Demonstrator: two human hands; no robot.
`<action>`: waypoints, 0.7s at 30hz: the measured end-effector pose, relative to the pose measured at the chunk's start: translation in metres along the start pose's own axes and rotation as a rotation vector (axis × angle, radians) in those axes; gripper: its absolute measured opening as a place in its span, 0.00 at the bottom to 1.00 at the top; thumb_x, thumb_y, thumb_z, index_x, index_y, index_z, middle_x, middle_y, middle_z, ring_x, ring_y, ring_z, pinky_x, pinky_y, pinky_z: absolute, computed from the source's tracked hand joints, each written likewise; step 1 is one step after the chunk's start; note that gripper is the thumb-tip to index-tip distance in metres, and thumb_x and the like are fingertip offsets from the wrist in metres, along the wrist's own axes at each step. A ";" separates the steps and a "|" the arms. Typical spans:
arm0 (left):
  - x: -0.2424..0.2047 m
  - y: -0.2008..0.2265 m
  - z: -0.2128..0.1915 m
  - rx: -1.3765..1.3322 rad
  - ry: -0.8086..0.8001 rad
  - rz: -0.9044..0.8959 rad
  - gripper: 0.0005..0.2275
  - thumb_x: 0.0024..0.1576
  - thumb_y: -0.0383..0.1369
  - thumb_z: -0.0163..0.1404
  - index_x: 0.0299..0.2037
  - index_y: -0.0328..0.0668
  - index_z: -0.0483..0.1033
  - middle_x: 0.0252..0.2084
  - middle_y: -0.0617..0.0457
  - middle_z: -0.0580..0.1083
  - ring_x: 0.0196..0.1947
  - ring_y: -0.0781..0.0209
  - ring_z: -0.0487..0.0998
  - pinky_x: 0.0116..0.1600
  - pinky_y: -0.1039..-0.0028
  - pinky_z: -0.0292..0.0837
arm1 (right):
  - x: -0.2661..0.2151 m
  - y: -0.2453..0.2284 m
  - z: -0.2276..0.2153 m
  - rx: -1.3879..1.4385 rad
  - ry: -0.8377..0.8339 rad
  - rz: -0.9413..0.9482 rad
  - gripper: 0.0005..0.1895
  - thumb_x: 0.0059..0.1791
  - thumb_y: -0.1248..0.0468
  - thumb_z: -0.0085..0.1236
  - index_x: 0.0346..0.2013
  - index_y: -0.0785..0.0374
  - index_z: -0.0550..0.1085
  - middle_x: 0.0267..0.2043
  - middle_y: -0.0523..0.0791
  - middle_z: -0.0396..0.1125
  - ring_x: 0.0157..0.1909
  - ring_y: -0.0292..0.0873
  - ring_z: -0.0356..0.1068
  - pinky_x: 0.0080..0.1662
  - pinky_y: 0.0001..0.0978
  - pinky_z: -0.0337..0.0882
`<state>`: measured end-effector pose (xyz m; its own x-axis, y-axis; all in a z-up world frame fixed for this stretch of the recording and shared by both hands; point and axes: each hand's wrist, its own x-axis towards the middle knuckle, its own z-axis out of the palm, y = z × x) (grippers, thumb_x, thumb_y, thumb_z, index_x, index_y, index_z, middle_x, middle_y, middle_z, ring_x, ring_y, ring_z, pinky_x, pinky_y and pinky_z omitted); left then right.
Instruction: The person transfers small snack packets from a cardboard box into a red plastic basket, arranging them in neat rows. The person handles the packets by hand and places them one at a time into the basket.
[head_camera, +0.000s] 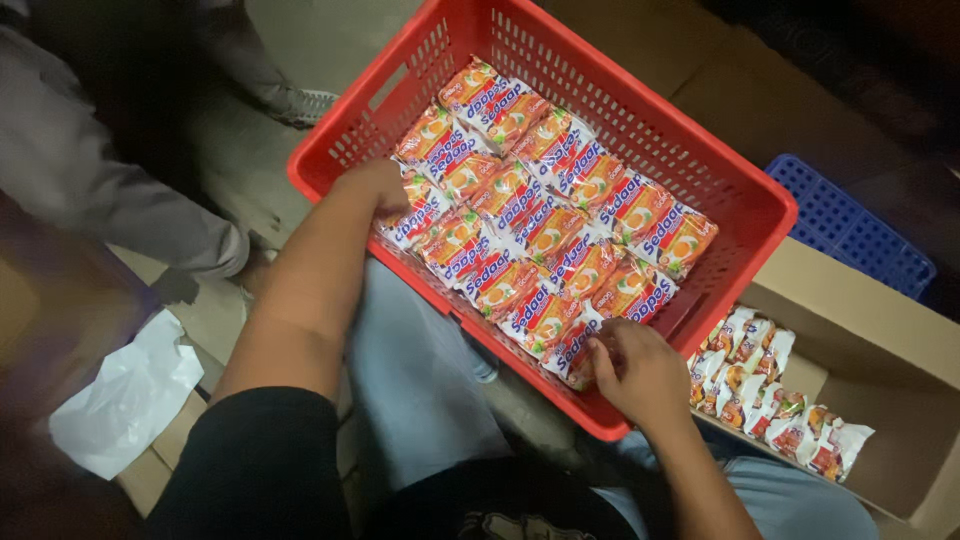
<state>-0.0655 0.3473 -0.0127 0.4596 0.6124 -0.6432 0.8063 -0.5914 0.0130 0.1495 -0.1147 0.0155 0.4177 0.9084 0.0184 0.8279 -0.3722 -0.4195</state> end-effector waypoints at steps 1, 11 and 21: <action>0.035 -0.015 0.023 -0.002 -0.001 -0.002 0.24 0.46 0.40 0.59 0.52 0.35 0.87 0.49 0.38 0.85 0.57 0.36 0.84 0.61 0.48 0.79 | 0.000 0.001 0.001 0.000 -0.003 -0.002 0.12 0.54 0.47 0.57 0.46 0.46 0.79 0.42 0.43 0.79 0.51 0.51 0.81 0.51 0.47 0.80; 0.057 -0.021 0.054 -0.081 0.027 0.106 0.39 0.44 0.46 0.74 0.68 0.46 0.76 0.58 0.36 0.81 0.64 0.33 0.79 0.65 0.47 0.76 | -0.001 -0.004 -0.004 -0.074 -0.013 -0.005 0.14 0.54 0.46 0.56 0.47 0.47 0.80 0.41 0.44 0.79 0.50 0.50 0.81 0.51 0.45 0.80; 0.074 -0.013 0.063 -0.037 0.023 0.143 0.32 0.47 0.44 0.72 0.61 0.39 0.80 0.55 0.34 0.82 0.62 0.33 0.81 0.65 0.49 0.77 | -0.003 0.005 0.004 -0.031 -0.016 -0.024 0.16 0.54 0.45 0.55 0.49 0.46 0.80 0.40 0.44 0.78 0.50 0.51 0.81 0.51 0.46 0.79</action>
<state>-0.0655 0.3668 -0.1090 0.5787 0.5358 -0.6148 0.7452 -0.6537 0.1317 0.1513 -0.1189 0.0100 0.3920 0.9199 0.0134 0.8489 -0.3561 -0.3905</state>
